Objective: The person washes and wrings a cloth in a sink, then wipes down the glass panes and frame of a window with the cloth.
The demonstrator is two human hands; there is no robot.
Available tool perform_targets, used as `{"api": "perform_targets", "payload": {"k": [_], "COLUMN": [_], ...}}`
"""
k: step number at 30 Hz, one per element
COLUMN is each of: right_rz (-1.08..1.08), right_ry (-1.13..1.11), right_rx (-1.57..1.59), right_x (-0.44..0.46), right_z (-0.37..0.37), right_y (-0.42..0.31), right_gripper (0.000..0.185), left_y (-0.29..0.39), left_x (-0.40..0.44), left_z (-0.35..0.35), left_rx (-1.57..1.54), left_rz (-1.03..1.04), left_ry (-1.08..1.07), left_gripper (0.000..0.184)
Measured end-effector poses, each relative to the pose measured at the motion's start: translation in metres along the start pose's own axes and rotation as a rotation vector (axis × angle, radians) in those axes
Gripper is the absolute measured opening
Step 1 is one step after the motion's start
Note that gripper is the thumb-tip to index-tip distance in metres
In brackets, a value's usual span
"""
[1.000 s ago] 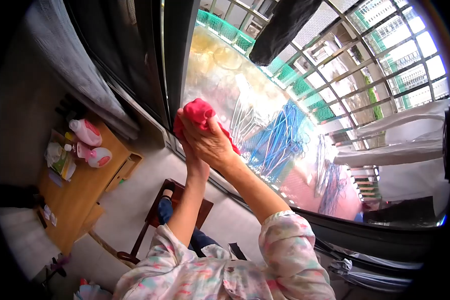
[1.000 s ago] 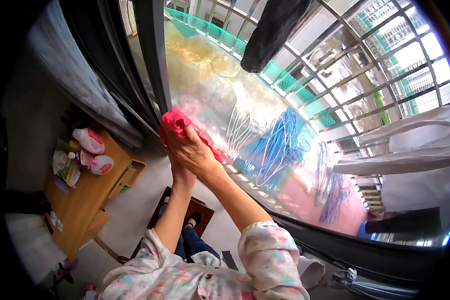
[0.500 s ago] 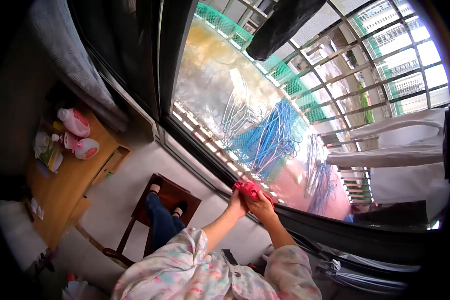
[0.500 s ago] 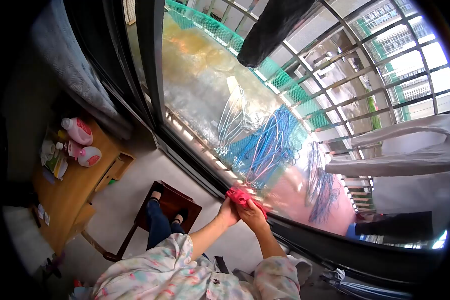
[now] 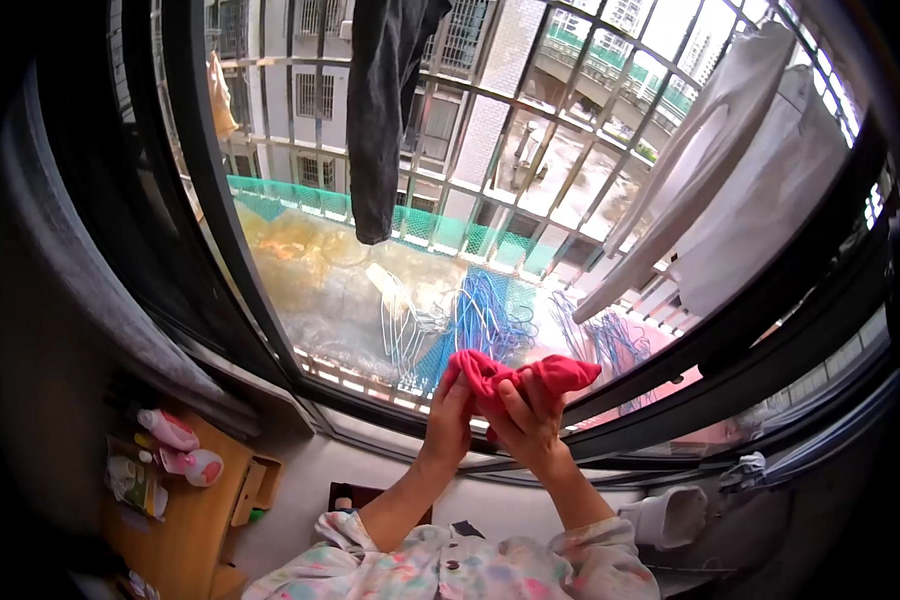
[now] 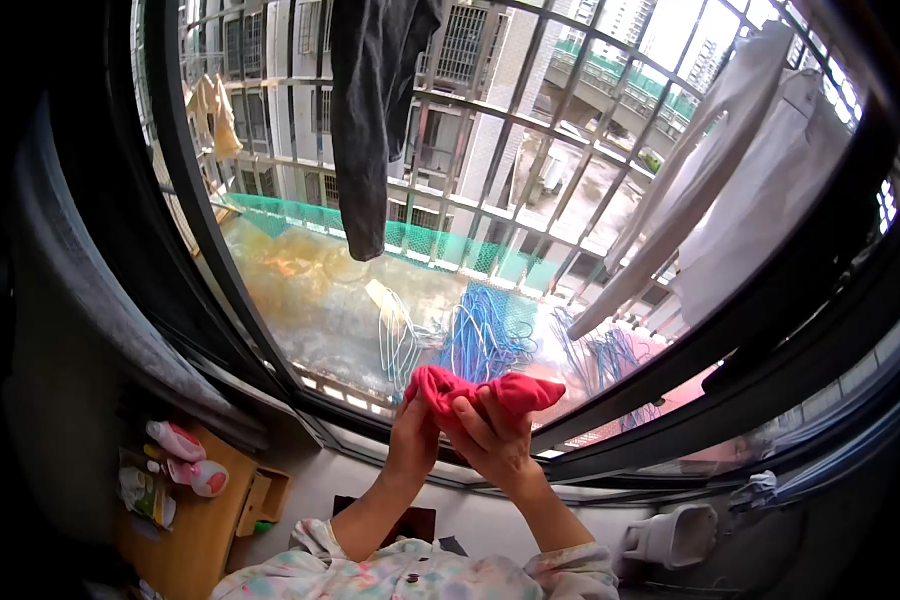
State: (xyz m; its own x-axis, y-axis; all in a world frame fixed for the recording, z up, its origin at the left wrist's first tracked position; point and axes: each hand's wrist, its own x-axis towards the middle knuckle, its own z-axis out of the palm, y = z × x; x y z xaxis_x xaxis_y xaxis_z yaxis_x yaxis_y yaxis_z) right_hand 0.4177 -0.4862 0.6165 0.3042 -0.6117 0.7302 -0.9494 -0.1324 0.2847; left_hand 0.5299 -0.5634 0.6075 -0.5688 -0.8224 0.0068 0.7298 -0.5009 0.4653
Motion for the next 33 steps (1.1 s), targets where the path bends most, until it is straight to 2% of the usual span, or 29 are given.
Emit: {"api": "perform_targets", "payload": {"k": [3, 5, 8, 10, 14, 17, 20, 22, 23, 24, 26, 28, 29, 32, 33], "right_rz": [-0.009, -0.007, 0.176, 0.234, 0.396, 0.444, 0.483, 0.640, 0.720, 0.779, 0.826, 0.753, 0.793, 0.823, 0.826], "right_ry": [0.254, 0.379, 0.453, 0.528, 0.605, 0.610, 0.524, 0.453, 0.574, 0.491, 0.131, 0.169, 0.039, 0.040, 0.042], "right_rx": [-0.113, -0.226, -0.193, -0.176, 0.021, 0.277, 0.541, 0.847, 1.189, 1.219, 0.860, 0.681, 0.790, 1.049, 1.219], "right_x": [0.054, 0.093, 0.115, 0.117, 0.101, 0.088, 0.066, 0.049, 0.048, 0.039, 0.027, 0.020, 0.018, -0.001, -0.003], "right_z": [-0.019, -0.039, -0.053, -0.039, -0.024, -0.049, -0.067, -0.076, -0.071, -0.074, -0.083, -0.079, -0.090, -0.088, -0.095], "right_y": [0.025, 0.043, 0.057, 0.053, 0.021, 0.009, 0.002, -0.008, -0.014, -0.011, -0.004, -0.005, -0.002, 0.003, 0.006], "right_gripper": [0.037, 0.040, 0.040, 0.044, 0.043, 0.045, 0.050, 0.055, 0.060, 0.056, 0.044, 0.032, 0.025, 0.022, 0.021], "left_y": [0.048, 0.068, 0.082, 0.075, 0.065, 0.066, 0.073, 0.074, 0.074, 0.073, 0.063, 0.055, 0.054, 0.059, 0.056], "left_x": [0.011, 0.021, 0.040, 0.044, 0.035, 0.040, 0.044, 0.043, 0.040, 0.035, 0.024, 0.015, 0.013, 0.020, 0.026], "left_z": [0.068, 0.106, 0.124, 0.130, 0.132, 0.111, 0.090, 0.086, 0.086, 0.087, 0.098, 0.105, 0.106, 0.090, 0.077], "left_rx": [0.346, 0.475, 0.808, 0.685, 0.701, 0.623, 0.790, 0.893, 0.917, 0.943, 1.041, 1.242, 1.299, 1.305, 1.211], "left_rz": [0.350, 0.538, 0.777, 0.764, 0.666, 0.487, 0.529, 0.598, 0.602, 0.605, 0.677, 0.784, 0.762, 0.460, 0.325], "left_ry": [-0.178, -0.232, -0.282, -0.208, -0.206, -0.290, -0.453, -0.477, -0.494, -0.509, -0.603, -0.734, -0.768, -0.837, -0.836], "left_gripper": [0.020, 0.024, 0.029, 0.021, 0.021, 0.020, 0.024, 0.024, 0.025, 0.026, 0.029, 0.033, 0.038, 0.038, 0.033]}}
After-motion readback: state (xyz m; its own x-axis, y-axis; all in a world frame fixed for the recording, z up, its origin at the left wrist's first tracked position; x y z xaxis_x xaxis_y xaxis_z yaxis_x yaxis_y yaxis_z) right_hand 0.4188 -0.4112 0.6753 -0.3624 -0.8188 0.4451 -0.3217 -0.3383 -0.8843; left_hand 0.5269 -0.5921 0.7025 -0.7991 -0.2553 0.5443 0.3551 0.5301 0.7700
